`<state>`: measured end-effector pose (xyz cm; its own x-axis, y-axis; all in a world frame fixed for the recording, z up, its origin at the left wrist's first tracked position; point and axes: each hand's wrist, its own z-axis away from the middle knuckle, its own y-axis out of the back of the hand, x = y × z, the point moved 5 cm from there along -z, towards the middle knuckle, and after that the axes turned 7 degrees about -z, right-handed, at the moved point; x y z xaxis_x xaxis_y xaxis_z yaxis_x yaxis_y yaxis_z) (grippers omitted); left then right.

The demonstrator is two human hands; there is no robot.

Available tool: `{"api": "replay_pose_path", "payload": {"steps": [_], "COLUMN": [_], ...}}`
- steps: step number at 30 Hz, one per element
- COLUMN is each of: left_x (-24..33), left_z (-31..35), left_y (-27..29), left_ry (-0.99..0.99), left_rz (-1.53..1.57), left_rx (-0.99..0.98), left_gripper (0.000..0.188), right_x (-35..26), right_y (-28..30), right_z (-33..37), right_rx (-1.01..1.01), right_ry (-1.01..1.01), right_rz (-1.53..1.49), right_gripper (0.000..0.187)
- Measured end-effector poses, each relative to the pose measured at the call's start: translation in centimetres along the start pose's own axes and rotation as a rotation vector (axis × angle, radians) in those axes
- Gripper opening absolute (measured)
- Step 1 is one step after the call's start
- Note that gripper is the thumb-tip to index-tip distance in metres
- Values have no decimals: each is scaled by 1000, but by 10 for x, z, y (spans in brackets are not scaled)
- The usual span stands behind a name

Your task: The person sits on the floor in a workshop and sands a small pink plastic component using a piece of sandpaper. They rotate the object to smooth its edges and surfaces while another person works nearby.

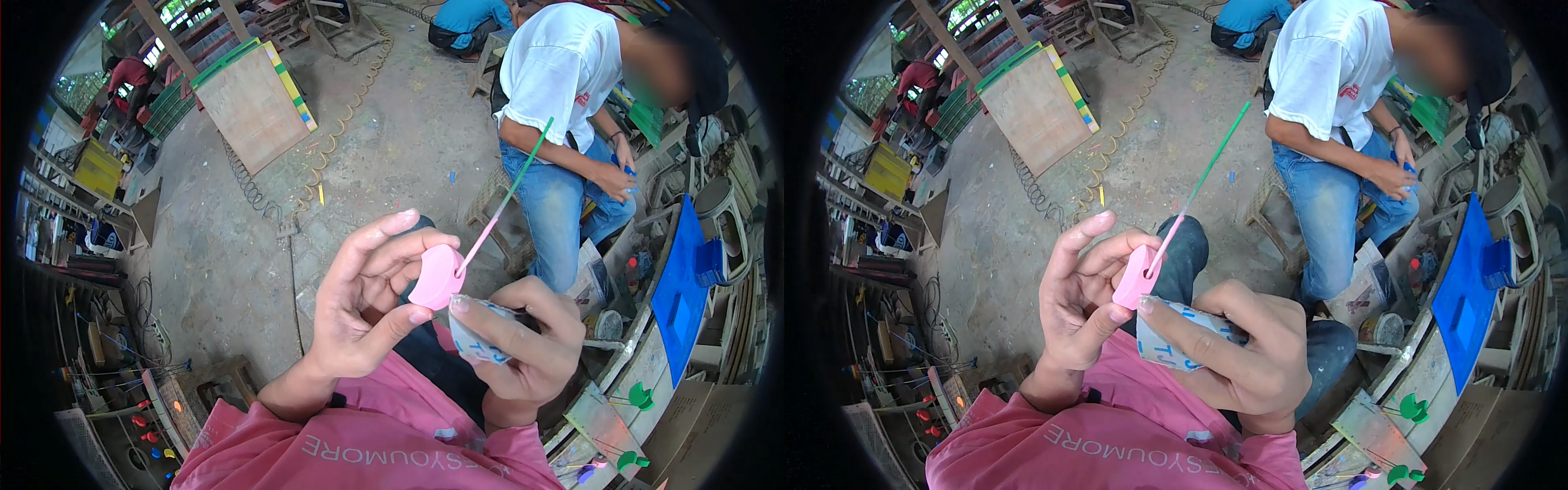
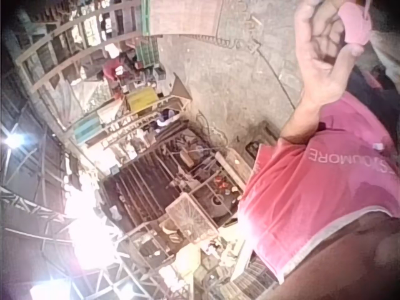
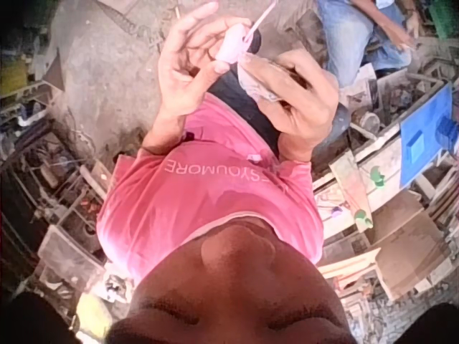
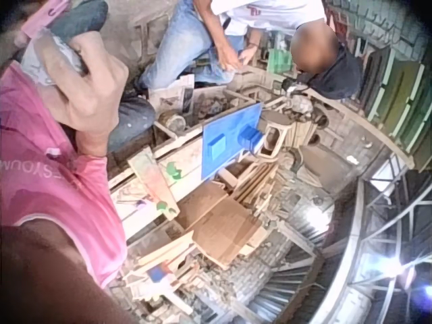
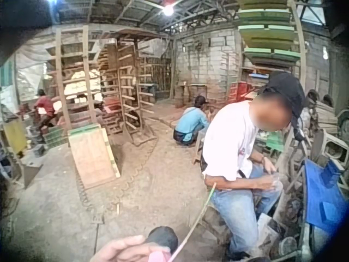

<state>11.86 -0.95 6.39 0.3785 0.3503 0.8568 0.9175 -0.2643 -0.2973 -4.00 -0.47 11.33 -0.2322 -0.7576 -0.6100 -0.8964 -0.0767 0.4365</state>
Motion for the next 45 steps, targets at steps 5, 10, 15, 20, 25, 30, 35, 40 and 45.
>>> {"api": "replay_pose_path", "payload": {"steps": [5, 10, 15, 20, 25, 30, 35, 40, 45], "left_x": [1, 2, 2, 3, 3, 3, 3, 6, 6], "left_z": [0, 1, 1, 1, 1, 2, 1, 1, 3], "left_y": [-3, -5, -3, -2, -3, -2, -2, -8, -6], "left_ry": [19, 25, 15, 14, 8, 2, 7, 23, 23], "left_rz": [-6, 2, -26, -12, -17, -34, -49, -26, -36], "left_rx": [9, 14, 15, 9, 0, 1, -7, 17, 11], "left_gripper": [73, 73, 73, 72, 72, 70, 68, 68, 68], "right_x": [4, 2, -1, 0, 1, 1, 2, 4, 3], "right_y": [6, 1, -2, -4, 0, -3, -2, 2, -3], "right_z": [2, 0, 0, 0, 0, 1, 1, 2, 4], "right_rx": [133, 103, 10, 53, 87, 3, 43, 79, 39], "right_ry": [33, 56, 102, 81, 7, 8, -42, -95, -13], "right_rz": [59, 14, -25, -7, 17, -28, -18, -12, -63], "right_gripper": [45, 39, 39, 39, 41, 42, 44, 45, 38]}}
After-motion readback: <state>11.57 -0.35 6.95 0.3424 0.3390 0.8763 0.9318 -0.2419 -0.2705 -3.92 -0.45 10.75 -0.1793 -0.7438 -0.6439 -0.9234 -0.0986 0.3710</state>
